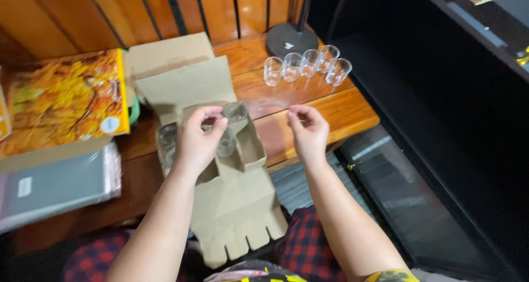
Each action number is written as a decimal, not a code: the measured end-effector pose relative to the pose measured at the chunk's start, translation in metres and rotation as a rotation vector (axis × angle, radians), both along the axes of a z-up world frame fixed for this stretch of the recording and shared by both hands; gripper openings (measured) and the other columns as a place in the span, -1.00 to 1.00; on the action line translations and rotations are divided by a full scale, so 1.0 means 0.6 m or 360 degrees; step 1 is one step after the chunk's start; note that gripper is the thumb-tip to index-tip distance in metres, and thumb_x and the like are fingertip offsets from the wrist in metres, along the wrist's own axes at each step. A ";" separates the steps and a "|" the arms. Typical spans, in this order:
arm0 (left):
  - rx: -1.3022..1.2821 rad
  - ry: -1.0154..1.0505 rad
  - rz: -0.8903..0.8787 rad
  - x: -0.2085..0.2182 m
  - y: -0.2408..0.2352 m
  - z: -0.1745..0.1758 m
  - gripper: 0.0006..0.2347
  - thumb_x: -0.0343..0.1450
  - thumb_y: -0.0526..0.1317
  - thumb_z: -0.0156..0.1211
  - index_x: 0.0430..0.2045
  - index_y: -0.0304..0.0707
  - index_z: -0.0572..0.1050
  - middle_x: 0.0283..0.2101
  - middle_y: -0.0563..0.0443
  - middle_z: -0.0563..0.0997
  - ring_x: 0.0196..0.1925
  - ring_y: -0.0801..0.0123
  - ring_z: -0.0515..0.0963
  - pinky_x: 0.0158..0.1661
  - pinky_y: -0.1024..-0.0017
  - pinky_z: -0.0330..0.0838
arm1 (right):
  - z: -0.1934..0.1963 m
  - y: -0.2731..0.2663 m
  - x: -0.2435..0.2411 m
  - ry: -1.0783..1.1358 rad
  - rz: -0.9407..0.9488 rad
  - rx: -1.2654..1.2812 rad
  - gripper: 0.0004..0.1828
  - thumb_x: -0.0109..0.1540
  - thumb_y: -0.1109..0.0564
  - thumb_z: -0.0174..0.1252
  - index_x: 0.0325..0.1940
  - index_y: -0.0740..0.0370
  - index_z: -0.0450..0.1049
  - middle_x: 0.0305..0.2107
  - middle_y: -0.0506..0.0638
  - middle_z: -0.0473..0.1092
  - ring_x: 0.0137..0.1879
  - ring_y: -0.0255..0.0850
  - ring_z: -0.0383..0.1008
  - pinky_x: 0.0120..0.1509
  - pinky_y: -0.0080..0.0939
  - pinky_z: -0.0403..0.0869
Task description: The person opens a cardboard box containing small clear glasses and removes them one by one, placing them on a wooden table. After all glasses are removed, the person closes the box and moves a package of photo paper to a shelf.
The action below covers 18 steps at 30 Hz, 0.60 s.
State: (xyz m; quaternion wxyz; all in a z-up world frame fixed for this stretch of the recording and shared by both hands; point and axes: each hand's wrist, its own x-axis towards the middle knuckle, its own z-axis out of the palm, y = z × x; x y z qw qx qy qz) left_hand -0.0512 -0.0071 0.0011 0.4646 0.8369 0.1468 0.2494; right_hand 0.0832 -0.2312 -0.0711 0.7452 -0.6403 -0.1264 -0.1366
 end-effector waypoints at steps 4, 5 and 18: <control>0.0371 -0.0125 0.0098 -0.042 0.033 -0.036 -0.76 0.32 -0.15 0.48 -0.15 0.01 0.67 -0.22 0.11 0.67 -0.11 0.27 0.68 -0.04 0.34 0.54 | 0.029 0.044 -0.071 -0.0077 0.0163 -0.0113 -0.83 0.15 0.40 0.39 -0.19 0.30 0.65 -0.36 0.02 0.48 -0.26 -0.31 0.54 -0.25 -0.38 0.62; 0.0498 0.0070 0.0112 -0.052 0.035 -0.037 -0.75 0.33 -0.08 0.44 -0.13 0.11 0.65 -0.13 0.16 0.63 -0.01 0.26 0.62 0.01 0.25 0.47 | 0.038 0.052 -0.085 -0.0136 0.0207 -0.0320 -0.79 0.13 0.35 0.43 -0.17 0.23 0.66 -0.36 -0.01 0.49 -0.26 -0.30 0.56 -0.23 -0.39 0.62; 0.0859 0.0450 -0.0026 -0.085 0.017 -0.029 -0.57 0.27 0.02 0.40 0.03 0.04 0.59 0.10 0.10 0.52 0.25 0.22 0.41 0.20 0.06 0.22 | 0.075 0.096 -0.153 -0.0383 0.0403 -0.1678 -0.35 0.06 -0.11 0.44 0.24 -0.11 0.53 0.04 -0.10 0.44 0.25 -0.06 0.40 0.26 0.07 0.44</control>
